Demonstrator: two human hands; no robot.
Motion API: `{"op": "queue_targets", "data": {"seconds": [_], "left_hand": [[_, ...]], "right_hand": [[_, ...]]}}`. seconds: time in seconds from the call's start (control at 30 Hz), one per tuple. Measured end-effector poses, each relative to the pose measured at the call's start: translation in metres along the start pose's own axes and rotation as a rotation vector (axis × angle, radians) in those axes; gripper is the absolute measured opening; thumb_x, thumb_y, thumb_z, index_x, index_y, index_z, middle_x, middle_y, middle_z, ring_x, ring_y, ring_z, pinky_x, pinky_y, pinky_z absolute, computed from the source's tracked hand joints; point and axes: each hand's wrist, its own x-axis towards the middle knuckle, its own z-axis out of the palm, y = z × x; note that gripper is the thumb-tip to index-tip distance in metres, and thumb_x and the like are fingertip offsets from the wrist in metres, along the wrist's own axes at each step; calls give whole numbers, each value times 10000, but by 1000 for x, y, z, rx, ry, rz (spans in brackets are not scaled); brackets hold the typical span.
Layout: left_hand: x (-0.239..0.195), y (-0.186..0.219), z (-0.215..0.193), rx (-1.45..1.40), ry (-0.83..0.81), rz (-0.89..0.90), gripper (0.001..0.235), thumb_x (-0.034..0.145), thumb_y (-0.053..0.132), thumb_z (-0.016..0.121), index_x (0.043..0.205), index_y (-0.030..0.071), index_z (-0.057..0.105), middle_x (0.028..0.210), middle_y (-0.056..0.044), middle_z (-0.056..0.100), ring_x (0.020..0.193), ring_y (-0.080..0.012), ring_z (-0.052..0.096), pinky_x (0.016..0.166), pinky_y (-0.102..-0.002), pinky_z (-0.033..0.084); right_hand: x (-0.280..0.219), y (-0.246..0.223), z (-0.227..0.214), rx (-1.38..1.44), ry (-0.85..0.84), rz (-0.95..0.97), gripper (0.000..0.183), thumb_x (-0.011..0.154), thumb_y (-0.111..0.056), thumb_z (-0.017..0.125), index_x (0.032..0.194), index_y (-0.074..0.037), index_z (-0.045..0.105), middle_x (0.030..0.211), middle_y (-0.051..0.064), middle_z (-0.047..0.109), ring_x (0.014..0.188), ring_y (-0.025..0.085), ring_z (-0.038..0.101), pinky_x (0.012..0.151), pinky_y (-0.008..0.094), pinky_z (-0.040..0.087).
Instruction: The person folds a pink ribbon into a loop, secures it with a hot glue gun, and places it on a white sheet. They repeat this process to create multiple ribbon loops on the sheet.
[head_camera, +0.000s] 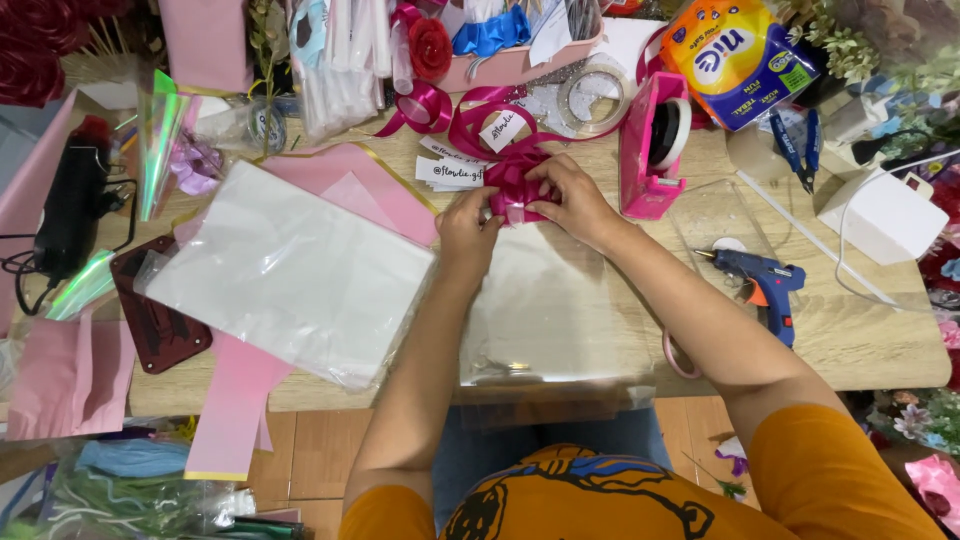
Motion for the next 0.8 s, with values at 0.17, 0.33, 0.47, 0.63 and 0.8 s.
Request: {"op": "queue_targets", "data": {"seconds": [0.17,0.33,0.47,0.63,0.8], "left_hand": [[-1,6,-5,20,-3,7,459,749,98,832,1161,242,690,1033,48,690,891,-196,688,886,-374,425],[-1,0,1,63,13,13,419,731,121,834,1097,256,679,1009,79,645,862,-159,686,885,-359,431],[-3,19,-8,127,38,47,375,732,74,827,1043,217,674,1063,62,591,900,-174,682,880,-353,427],[0,40,-20,252,90,166,374,730,72,839,1044,188,671,1162,3,578,1011,-207,652,955,-373,385],[-10,56,-40,395,126,290,120,865,150,771,975,170,729,1031,-24,676,992,-202,657,989,-412,390]], "right_hand": [[-1,-3,-1,-19,19,-32,436,812,-51,830,1218,-30,671,1024,139,574,826,280,674,733,361,570],[-11,-17,-19,-72,104,-109,343,896,-113,797,1222,-88,694,1141,120,583,958,276,699,769,371,593],[-33,-34,-14,-198,32,-57,306,916,-49,704,1221,-32,684,1031,209,632,937,407,681,784,457,574],[-54,-19,12,-579,-66,-116,461,872,-115,659,1332,-77,650,1164,181,631,1034,374,636,795,452,544],[-58,-33,15,-774,-106,-114,488,873,-137,598,1359,-135,641,1200,113,575,1055,311,582,781,402,505]]}}
